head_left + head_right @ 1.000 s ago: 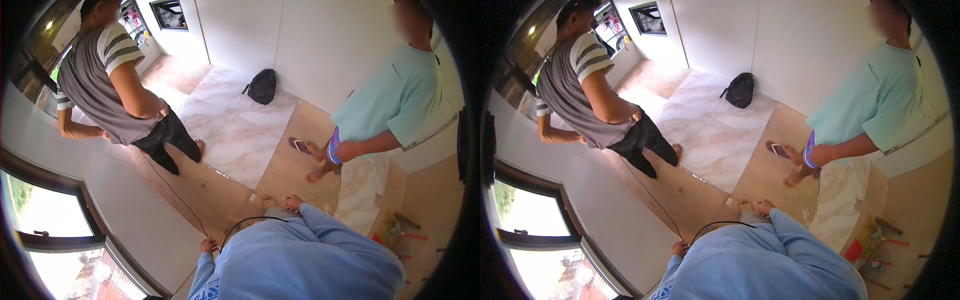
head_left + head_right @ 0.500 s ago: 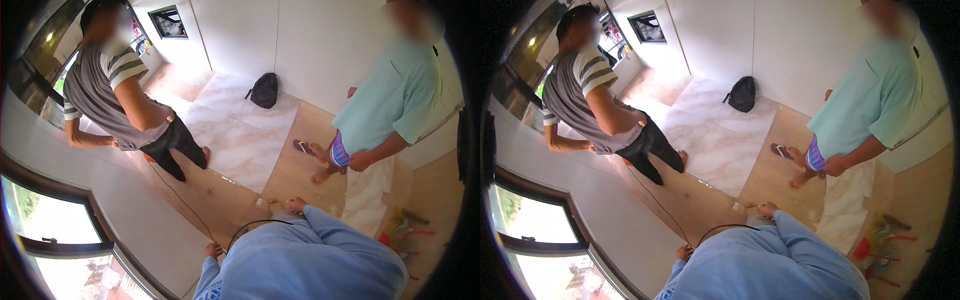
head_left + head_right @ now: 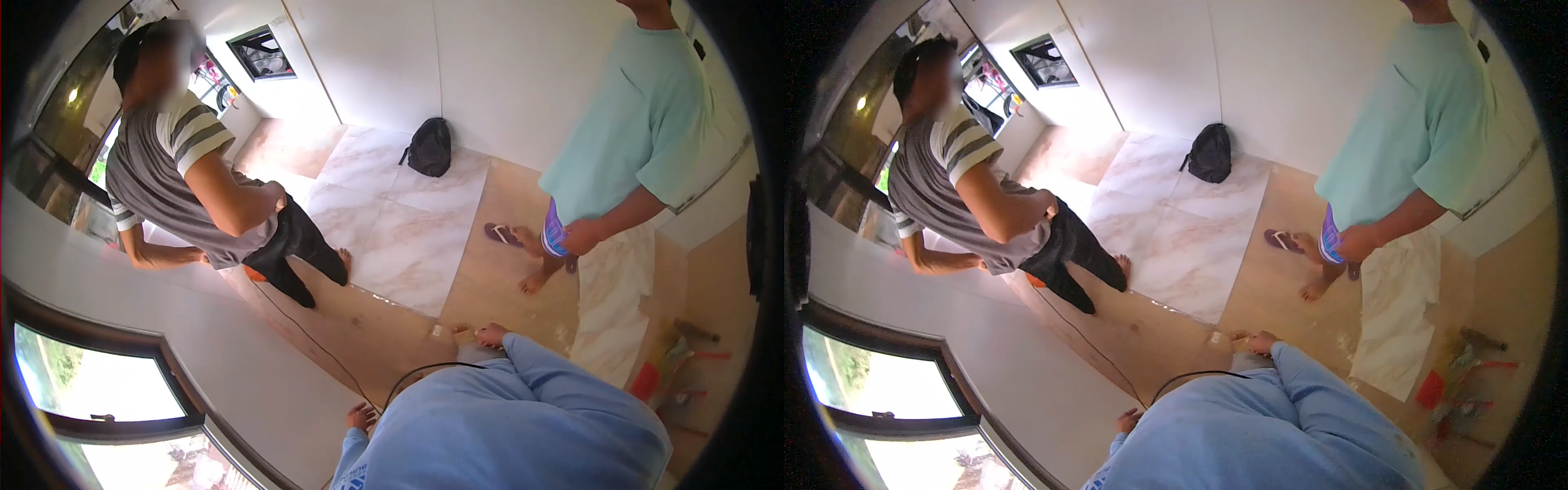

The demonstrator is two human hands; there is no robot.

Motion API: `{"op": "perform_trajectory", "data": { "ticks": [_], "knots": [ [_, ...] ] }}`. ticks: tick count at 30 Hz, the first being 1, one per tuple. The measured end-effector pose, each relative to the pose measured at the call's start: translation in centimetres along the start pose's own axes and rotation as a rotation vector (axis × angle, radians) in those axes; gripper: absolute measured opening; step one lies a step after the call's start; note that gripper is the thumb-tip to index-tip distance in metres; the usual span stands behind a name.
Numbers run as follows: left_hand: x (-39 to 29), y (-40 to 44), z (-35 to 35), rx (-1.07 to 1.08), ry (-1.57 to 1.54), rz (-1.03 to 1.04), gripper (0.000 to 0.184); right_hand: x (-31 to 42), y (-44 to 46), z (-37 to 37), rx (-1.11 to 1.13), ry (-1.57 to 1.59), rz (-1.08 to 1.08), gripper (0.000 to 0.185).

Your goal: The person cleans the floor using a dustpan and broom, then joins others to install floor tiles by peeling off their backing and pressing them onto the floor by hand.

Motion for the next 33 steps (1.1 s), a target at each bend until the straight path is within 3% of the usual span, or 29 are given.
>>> {"op": "perform_trajectory", "data": {
  "ticks": [3,9,13,20,22,24,27,30,33],
  "knots": [
    [-0.1,-0.8,-0.1,-0.026,-0.137,-0.125,0.042,-0.5,0.6,0.0,-0.002,-0.038,-0.001,0.040],
    [-0.5,-0.8,0.1,-0.032,-0.203,-0.145,0.039,-1.6,1.5,-1.5,-0.046,0.002,0.030,0.040],
    [-0.1,0.3,1.4,0.014,0.020,0.098,0.037,-1.6,0.6,-3.5,-0.103,0.051,0.058,0.036],
    [-0.5,-0.4,4.8,0.010,0.097,0.180,0.033,-3.3,2.9,-5.5,-0.045,0.148,0.055,0.033],
    [-0.6,-1.0,5.6,-0.027,0.023,0.097,0.031,-4.7,4.1,-6.3,-0.080,0.071,0.057,0.033],
    [-0.9,-3.1,6.9,-0.111,-0.225,-0.123,0.031,-2.9,3.0,-7.7,-0.065,0.064,0.023,0.033],
    [-1.1,-3.7,8.3,-0.116,-0.212,-0.165,0.030,-3.1,4.3,-8.9,-0.135,-0.022,-0.096,0.039],
    [-1.4,-3.8,9.2,-0.087,-0.166,-0.045,0.030,-3.9,5.2,-9.4,-0.057,-0.004,-0.019,0.036],
    [-0.7,-4.4,9.9,-0.142,-0.288,-0.148,0.030,-4.8,6.2,-9.2,0.013,0.007,0.047,0.032]
  ]
}}
Point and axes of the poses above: each hand's wrist, its own y-axis towards the middle knuckle, its own z-axis out of the palm, x = y × z, the point moved 8 cm from there along y, towards the middle knuckle, and after that the axes turned 12 degrees about -z, right-handed, at the moved point
